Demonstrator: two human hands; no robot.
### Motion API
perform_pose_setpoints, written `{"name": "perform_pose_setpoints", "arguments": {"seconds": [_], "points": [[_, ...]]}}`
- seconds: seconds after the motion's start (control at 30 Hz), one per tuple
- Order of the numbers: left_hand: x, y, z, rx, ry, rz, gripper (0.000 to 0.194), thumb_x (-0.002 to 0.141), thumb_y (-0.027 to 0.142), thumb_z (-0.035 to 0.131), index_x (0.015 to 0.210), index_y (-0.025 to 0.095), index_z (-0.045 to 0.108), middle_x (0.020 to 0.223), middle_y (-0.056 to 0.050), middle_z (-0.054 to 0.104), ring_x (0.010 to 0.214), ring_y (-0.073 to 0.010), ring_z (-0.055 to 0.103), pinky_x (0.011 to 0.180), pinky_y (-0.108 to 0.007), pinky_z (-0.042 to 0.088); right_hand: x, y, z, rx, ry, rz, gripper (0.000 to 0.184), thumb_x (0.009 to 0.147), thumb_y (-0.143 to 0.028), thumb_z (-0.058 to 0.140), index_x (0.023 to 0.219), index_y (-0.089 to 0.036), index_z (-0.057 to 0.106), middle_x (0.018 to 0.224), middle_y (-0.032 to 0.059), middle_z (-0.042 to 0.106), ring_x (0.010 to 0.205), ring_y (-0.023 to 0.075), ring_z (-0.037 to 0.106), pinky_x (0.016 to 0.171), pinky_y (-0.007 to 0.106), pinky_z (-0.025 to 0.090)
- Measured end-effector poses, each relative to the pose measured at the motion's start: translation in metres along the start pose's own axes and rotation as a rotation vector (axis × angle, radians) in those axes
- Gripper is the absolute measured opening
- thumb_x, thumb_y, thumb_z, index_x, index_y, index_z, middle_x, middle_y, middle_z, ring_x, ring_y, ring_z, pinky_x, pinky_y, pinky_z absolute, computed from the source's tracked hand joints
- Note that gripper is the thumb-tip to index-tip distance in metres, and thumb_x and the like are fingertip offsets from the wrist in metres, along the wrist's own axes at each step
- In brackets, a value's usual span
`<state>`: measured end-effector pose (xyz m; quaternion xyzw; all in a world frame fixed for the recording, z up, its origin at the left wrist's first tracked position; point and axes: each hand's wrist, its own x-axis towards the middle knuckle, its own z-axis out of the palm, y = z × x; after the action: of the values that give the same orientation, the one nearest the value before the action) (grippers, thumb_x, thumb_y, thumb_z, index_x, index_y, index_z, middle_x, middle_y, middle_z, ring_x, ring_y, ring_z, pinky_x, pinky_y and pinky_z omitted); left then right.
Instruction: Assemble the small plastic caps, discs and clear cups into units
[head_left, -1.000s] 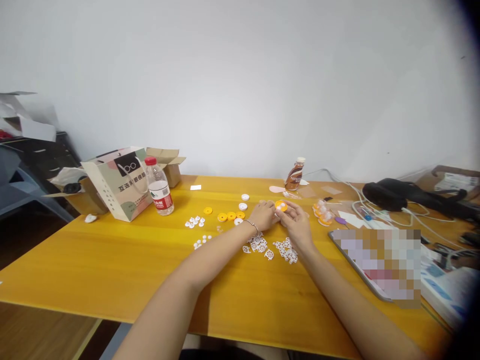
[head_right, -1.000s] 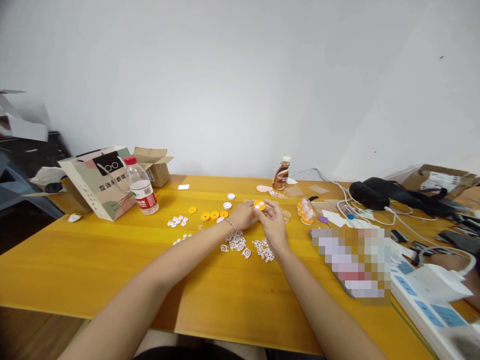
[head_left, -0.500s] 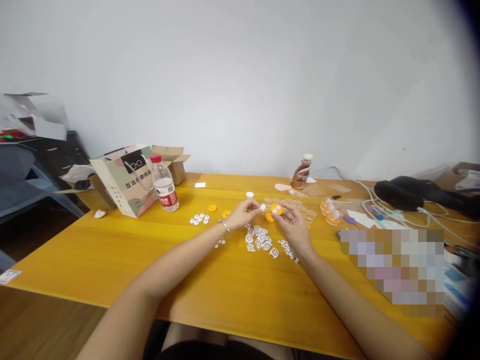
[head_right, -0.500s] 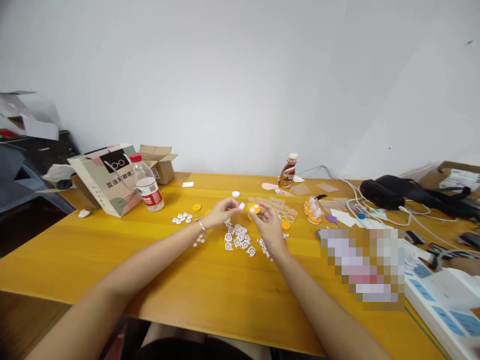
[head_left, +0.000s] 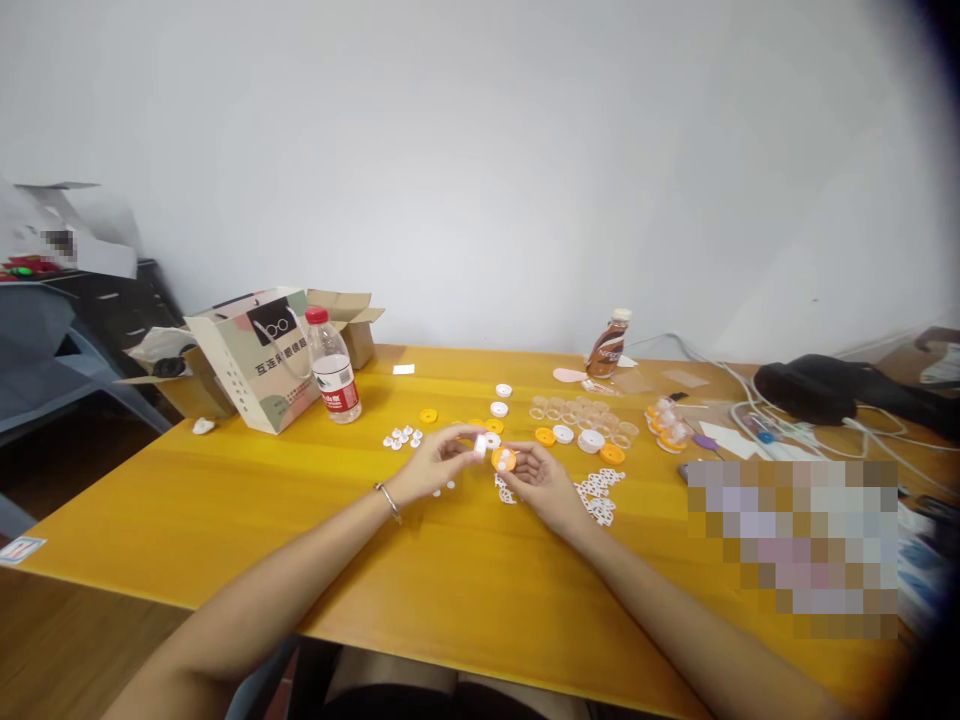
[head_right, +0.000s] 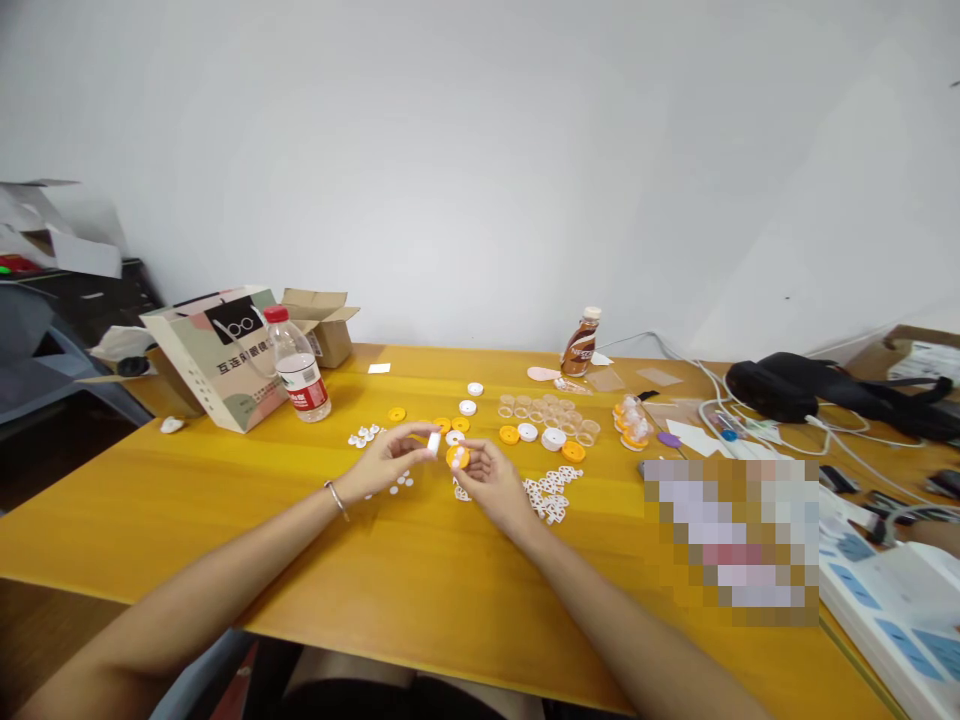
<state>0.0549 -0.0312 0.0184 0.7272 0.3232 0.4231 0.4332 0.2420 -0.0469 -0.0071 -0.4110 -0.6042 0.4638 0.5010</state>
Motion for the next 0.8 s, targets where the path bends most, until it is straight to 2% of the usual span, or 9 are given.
{"name": "perform_pose_setpoints", "arguments": {"seconds": [0.17, 0.3, 0.4, 0.7, 0.8], "points": [[-0.007, 0.004, 0.012, 0.293, 0.006, 0.111, 0.036, 0.077, 0.033, 0.055, 0.110, 0.018, 0.054, 0.097, -0.007, 0.061, 0.085, -0.0159, 0.056, 0.077, -0.028, 0.045, -0.002, 0.002, 0.001, -0.067, -0.031, -0.056, 0.031, 0.065, -0.030, 0.065, 0.091, -0.019, 0.051, 0.076, 0.0019, 0.060, 0.067, 0.0120, 0.057, 0.065, 0.026, 0.048], [-0.012, 0.007, 0.015, 0.458, -0.001, 0.159, 0.034, 0.078, 0.036, 0.052, 0.109, 0.022, 0.054, 0.100, -0.005, 0.059, 0.090, -0.0154, 0.054, 0.084, -0.028, 0.042, -0.005, 0.001, 0.003, -0.131, -0.040, -0.105, 0.027, 0.066, -0.030, 0.063, 0.089, -0.020, 0.052, 0.077, 0.0020, 0.061, 0.067, 0.0127, 0.058, 0.065, 0.028, 0.049], [-0.013, 0.007, 0.016, 0.506, -0.004, 0.189, 0.033, 0.079, 0.035, 0.051, 0.109, 0.023, 0.053, 0.100, -0.004, 0.059, 0.090, -0.0150, 0.054, 0.083, -0.028, 0.041, -0.007, 0.000, 0.005, -0.141, -0.047, -0.124, 0.027, 0.067, -0.030, 0.063, 0.089, -0.021, 0.052, 0.077, 0.0021, 0.062, 0.068, 0.0133, 0.059, 0.065, 0.030, 0.051], [-0.015, 0.005, 0.020, 0.556, 0.048, 0.178, 0.033, 0.079, 0.036, 0.052, 0.109, 0.022, 0.053, 0.095, -0.003, 0.060, 0.086, -0.0143, 0.055, 0.080, -0.026, 0.043, -0.009, 0.000, 0.003, -0.212, -0.070, -0.156, 0.028, 0.071, -0.029, 0.059, 0.097, -0.022, 0.052, 0.088, 0.0042, 0.064, 0.075, 0.0158, 0.061, 0.073, 0.034, 0.050], [-0.016, 0.002, 0.022, 0.532, 0.060, 0.156, 0.034, 0.078, 0.036, 0.053, 0.109, 0.020, 0.052, 0.096, -0.004, 0.061, 0.084, -0.0145, 0.056, 0.078, -0.026, 0.044, -0.010, 0.001, 0.003, -0.218, -0.070, -0.147, 0.030, 0.071, -0.029, 0.059, 0.099, -0.023, 0.050, 0.086, 0.0027, 0.065, 0.075, 0.0163, 0.062, 0.072, 0.033, 0.050]]}}
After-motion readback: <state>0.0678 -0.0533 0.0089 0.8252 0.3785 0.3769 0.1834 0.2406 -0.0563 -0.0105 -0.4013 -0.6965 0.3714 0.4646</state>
